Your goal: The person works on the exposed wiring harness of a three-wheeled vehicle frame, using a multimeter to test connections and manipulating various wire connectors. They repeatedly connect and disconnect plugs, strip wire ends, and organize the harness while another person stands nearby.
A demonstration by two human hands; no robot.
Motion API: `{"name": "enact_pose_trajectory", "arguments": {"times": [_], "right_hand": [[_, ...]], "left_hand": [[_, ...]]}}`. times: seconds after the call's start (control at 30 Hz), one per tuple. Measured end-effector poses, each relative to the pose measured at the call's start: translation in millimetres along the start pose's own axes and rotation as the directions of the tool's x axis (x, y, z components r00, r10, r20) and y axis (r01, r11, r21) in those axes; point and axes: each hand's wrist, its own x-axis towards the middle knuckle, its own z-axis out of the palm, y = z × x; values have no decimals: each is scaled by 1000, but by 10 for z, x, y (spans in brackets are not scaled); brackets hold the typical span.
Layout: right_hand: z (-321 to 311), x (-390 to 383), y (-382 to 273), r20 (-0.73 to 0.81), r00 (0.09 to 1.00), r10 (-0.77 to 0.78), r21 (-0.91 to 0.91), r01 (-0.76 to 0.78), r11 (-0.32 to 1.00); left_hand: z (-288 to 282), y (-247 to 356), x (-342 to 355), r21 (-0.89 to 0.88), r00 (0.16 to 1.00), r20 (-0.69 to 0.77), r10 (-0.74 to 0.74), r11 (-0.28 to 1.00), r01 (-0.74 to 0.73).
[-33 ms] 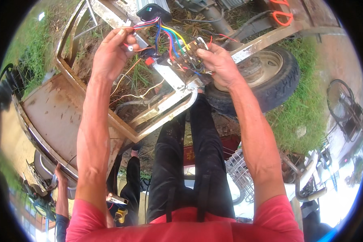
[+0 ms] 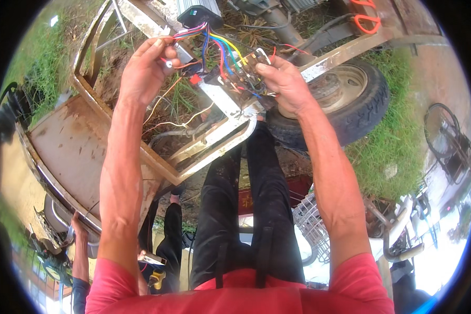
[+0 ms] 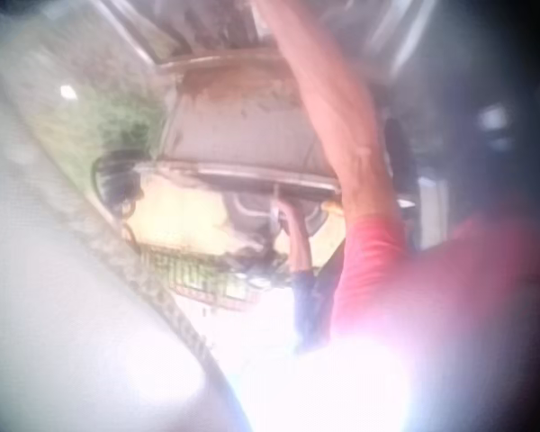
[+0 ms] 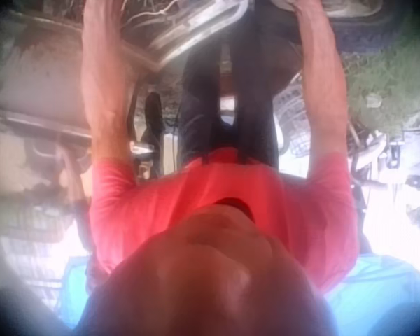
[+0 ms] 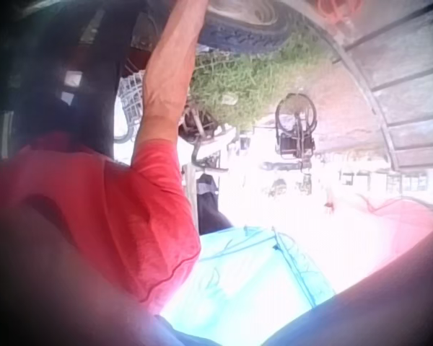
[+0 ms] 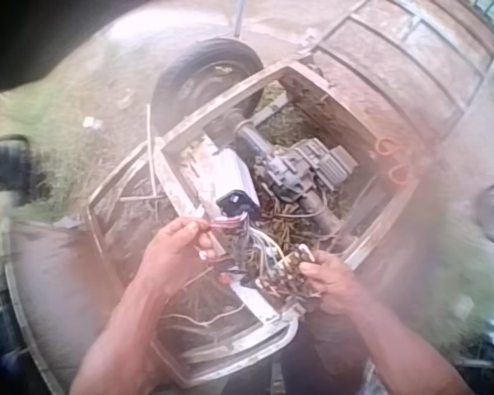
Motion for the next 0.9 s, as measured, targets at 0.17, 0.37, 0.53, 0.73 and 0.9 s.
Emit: {"name": "enact_pose_trajectory", "arguments": {"times": [0.17, 0.37, 0.53, 0.73, 0.9], "right_hand": [[-34, 6, 13, 18, 1000, 19, -30, -19, 999], [285, -6, -87, -14, 996, 83, -242, -84, 967], [583, 165, 66, 1, 993, 117, -317, -110, 942], [459, 274, 195, -103, 987, 127, -431, -159, 888], [499, 337, 253, -140, 983, 115, -488, -170, 856]], "left_hand": [[-77, -46, -130, 133, 988, -131, -88, 986, 105], [-367, -238, -302, 186, 957, -261, -124, 967, 176], [-664, -499, -364, -109, 935, -293, -198, 979, 173], [-665, -708, -367, -264, 916, -318, -246, 950, 164], [-609, -758, -436, -256, 927, -336, -169, 963, 83]]}}
